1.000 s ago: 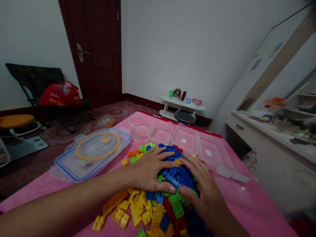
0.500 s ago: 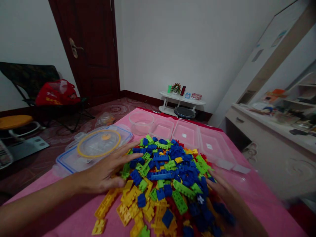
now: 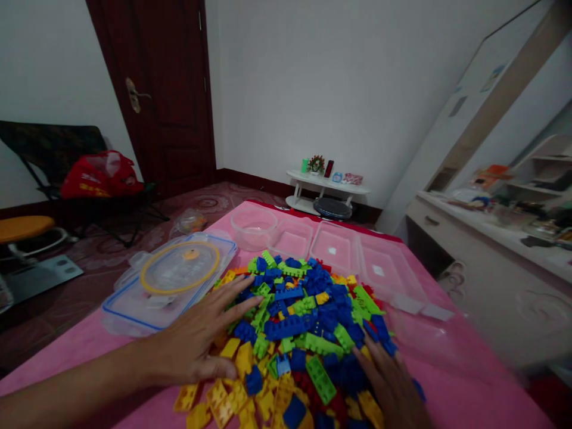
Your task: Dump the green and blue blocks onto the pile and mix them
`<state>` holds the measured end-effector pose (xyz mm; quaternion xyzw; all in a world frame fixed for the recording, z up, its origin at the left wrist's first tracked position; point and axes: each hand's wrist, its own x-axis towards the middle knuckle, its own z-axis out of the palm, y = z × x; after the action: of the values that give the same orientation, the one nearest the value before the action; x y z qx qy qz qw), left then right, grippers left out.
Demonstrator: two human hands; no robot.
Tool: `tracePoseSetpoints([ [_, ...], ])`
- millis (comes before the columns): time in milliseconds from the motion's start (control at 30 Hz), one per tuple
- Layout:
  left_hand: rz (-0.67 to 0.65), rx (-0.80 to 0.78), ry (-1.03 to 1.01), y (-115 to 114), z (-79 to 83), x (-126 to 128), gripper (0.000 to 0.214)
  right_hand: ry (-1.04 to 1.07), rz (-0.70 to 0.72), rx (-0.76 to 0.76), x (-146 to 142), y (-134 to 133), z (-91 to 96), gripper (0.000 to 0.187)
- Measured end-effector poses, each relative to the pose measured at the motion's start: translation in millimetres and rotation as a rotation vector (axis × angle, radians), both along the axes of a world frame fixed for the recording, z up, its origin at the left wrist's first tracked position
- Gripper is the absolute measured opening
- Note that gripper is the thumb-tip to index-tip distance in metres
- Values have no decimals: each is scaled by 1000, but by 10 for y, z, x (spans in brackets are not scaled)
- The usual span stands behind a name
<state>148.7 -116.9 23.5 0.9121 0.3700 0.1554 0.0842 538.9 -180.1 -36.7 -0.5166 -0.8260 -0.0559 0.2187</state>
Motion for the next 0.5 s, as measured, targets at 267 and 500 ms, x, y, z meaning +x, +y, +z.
tracePoseSetpoints([
  [267,56,-17,9,313,36,516,99,12,28,-12,-236,232,199,88],
  [500,102,-21,-3,487,42,776,93,126,-122,-267,-662,391,372,88],
])
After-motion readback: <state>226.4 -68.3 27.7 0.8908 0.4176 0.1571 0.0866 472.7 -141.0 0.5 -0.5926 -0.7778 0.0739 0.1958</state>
